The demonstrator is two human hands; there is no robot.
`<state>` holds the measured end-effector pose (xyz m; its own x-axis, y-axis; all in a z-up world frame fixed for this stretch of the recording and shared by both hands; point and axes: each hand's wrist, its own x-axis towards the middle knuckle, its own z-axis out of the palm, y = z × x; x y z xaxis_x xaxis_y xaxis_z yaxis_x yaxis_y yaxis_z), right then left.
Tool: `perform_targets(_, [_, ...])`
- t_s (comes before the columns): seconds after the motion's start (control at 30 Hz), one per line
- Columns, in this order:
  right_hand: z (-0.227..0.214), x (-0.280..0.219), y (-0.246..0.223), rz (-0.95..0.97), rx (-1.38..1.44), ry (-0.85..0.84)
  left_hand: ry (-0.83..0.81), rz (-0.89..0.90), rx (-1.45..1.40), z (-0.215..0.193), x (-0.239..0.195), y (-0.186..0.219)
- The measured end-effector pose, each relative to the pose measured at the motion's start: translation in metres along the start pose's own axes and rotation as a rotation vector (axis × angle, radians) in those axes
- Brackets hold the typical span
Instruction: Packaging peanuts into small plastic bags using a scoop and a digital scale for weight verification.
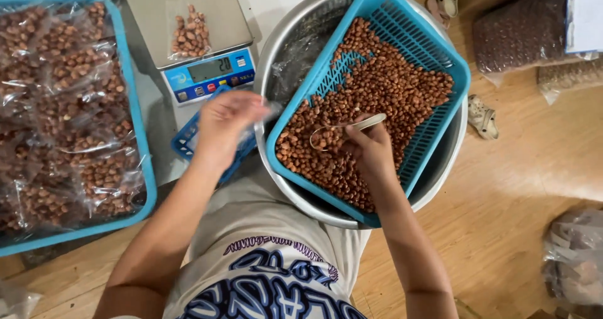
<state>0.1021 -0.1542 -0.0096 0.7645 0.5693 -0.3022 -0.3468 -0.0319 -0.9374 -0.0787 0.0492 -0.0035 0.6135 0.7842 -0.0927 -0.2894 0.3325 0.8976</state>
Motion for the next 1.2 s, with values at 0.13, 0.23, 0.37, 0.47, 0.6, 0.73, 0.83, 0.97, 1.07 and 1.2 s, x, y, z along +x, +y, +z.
perform_targets(0.13, [-0.003,-0.010,-0.053,-0.216,-0.027,0.009,-0.293,0.013,0.036,0.036,-0.007,-0.009])
perform_targets(0.23, [-0.013,-0.013,-0.077,-0.550,-0.104,0.041,-0.450,0.052,0.073,0.060,-0.004,-0.023])
perform_targets(0.37, [-0.004,-0.021,-0.090,-0.935,-0.552,-0.037,-0.587,-0.019,-0.014,0.084,-0.003,-0.044])
perform_targets(0.47, [0.000,-0.020,-0.085,-1.121,-0.693,-0.085,-0.624,-0.110,-0.047,0.091,0.003,-0.056])
perform_targets(0.6, [-0.001,-0.017,-0.079,-1.068,-0.622,-0.020,-0.613,-0.190,-0.077,0.098,0.005,-0.062])
perform_targets(0.73, [-0.009,-0.009,-0.072,-0.808,-0.429,0.069,-0.635,-0.181,-0.047,0.098,0.002,-0.055])
perform_targets(0.83, [-0.020,0.005,-0.055,-0.472,-0.005,0.092,-0.605,-0.099,0.014,0.089,0.001,-0.039])
perform_targets(0.97, [-0.017,-0.002,-0.053,-0.576,-0.131,0.200,-0.397,0.057,0.127,0.060,0.013,0.022])
perform_targets(1.07, [-0.018,-0.013,-0.044,-0.732,-0.404,0.119,-0.101,0.042,0.320,0.020,0.057,0.060])
perform_targets(1.2, [-0.026,-0.014,-0.026,-0.931,-0.831,0.194,0.209,0.350,1.043,-0.095,0.160,0.005])
